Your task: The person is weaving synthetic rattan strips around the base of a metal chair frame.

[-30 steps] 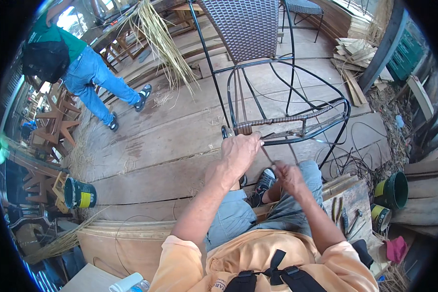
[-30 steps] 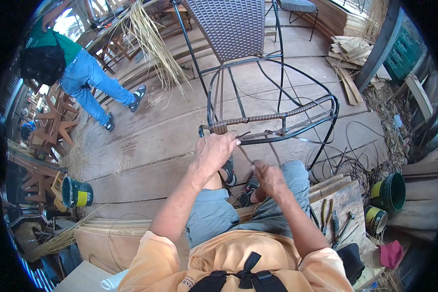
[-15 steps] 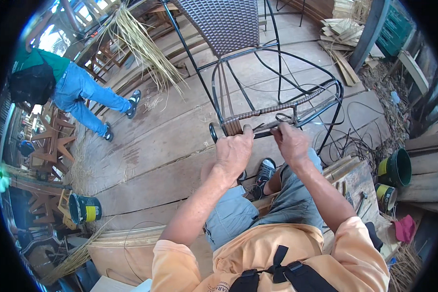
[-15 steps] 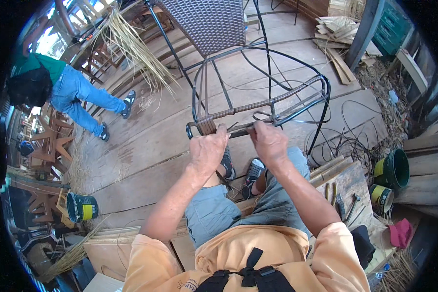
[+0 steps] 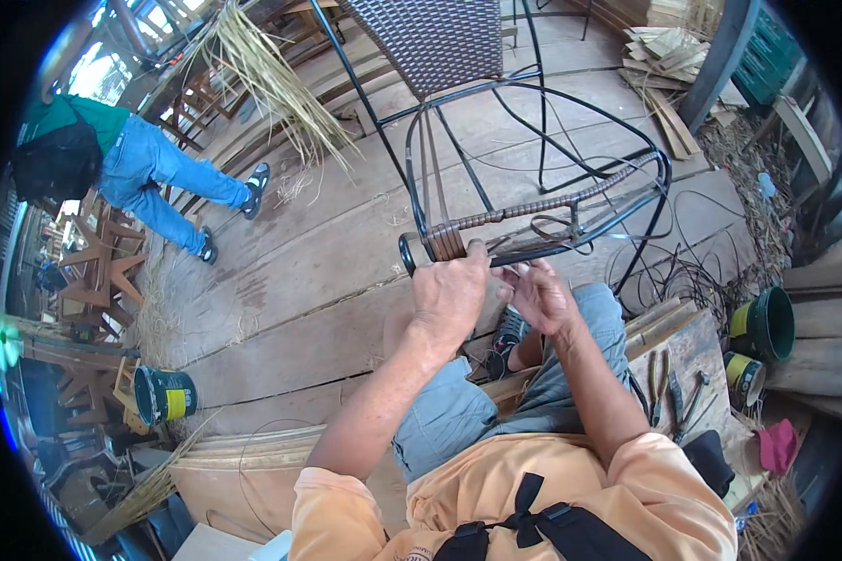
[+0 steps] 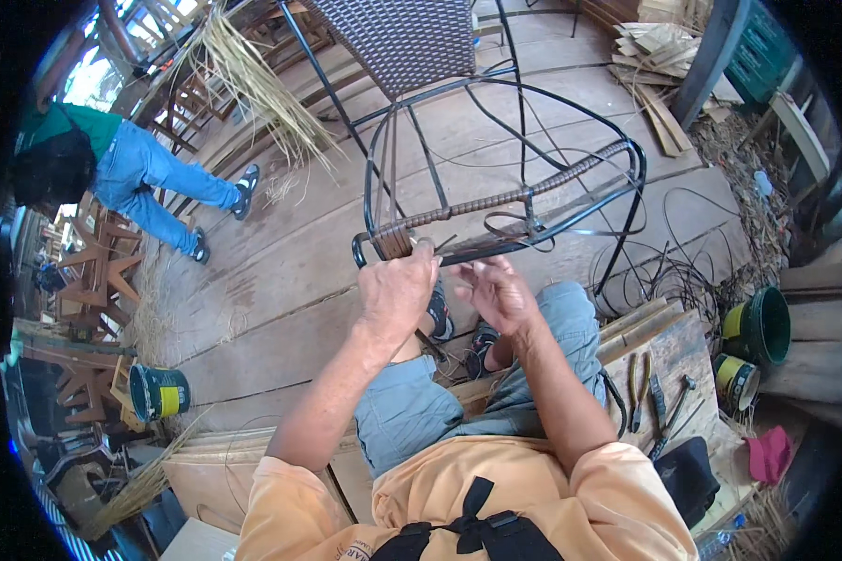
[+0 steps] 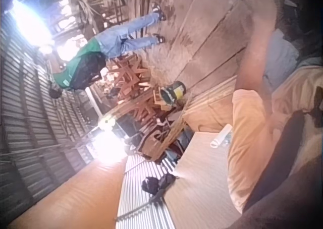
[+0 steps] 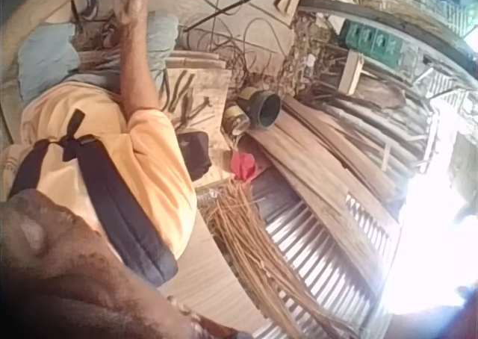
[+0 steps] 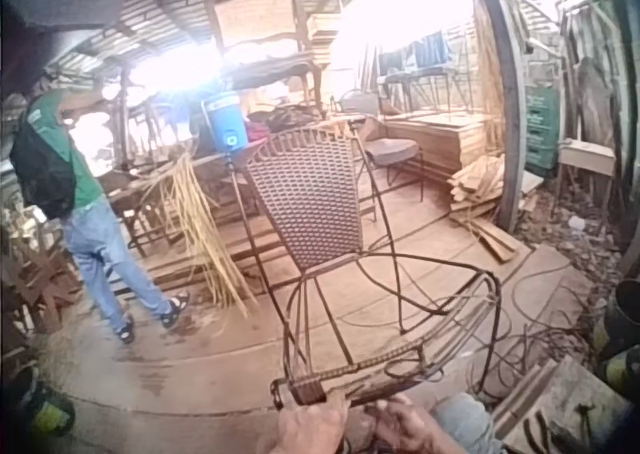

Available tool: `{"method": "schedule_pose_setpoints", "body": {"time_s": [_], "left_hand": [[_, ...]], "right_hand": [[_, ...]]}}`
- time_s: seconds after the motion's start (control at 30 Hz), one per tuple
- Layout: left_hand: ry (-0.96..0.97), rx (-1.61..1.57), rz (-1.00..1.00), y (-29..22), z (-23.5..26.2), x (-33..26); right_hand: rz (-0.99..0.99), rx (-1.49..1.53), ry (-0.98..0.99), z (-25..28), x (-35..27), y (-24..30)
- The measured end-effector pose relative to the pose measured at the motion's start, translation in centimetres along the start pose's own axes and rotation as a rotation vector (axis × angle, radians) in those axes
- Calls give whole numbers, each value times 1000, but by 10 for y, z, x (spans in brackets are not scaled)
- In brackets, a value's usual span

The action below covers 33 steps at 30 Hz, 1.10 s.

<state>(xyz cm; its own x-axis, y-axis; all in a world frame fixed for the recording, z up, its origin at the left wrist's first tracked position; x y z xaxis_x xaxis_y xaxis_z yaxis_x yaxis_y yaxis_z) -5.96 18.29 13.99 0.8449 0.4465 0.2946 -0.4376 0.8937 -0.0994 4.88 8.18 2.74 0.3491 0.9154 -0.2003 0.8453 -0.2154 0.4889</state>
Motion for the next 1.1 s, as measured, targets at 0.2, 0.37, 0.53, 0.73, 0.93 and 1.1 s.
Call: {"method": "schedule_pose_setpoints", "body": {"time_s": [0.2,0.37,0.53,0.73,0.93,1.1], "left_hand": [[52,-27,-2,-2,12,2],[105,-71,48,2,14,2],[118,-64,75,-2,13,5],[80,-104,73,0,14,3],[-77,-681,346,8,8,-36],[-221,-757,448,-12,-66,-72]], "right_hand": [[59,140,303,-11,25,-7],[-9,100,269,2,33,-14],[54,98,20,-13,38,-27],[30,-380,-278,-29,50,-55],[-411,-473,-185,14,37,-56],[-623,-836,-136,-12,6,-42]]}}
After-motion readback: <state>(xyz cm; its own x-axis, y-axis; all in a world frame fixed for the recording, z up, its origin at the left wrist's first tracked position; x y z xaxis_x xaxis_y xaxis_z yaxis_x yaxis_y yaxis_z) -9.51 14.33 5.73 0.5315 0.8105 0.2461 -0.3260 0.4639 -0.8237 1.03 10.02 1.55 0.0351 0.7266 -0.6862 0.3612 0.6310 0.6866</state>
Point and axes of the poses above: each hand's wrist, its own x-axis towards the middle knuckle, its own z-axis out of the back of the hand, y = z × x, the point moved 1 cm from there along x, towards the middle knuckle, and after that the axes turned 4 degrees about -x, right-handed, at the moved point
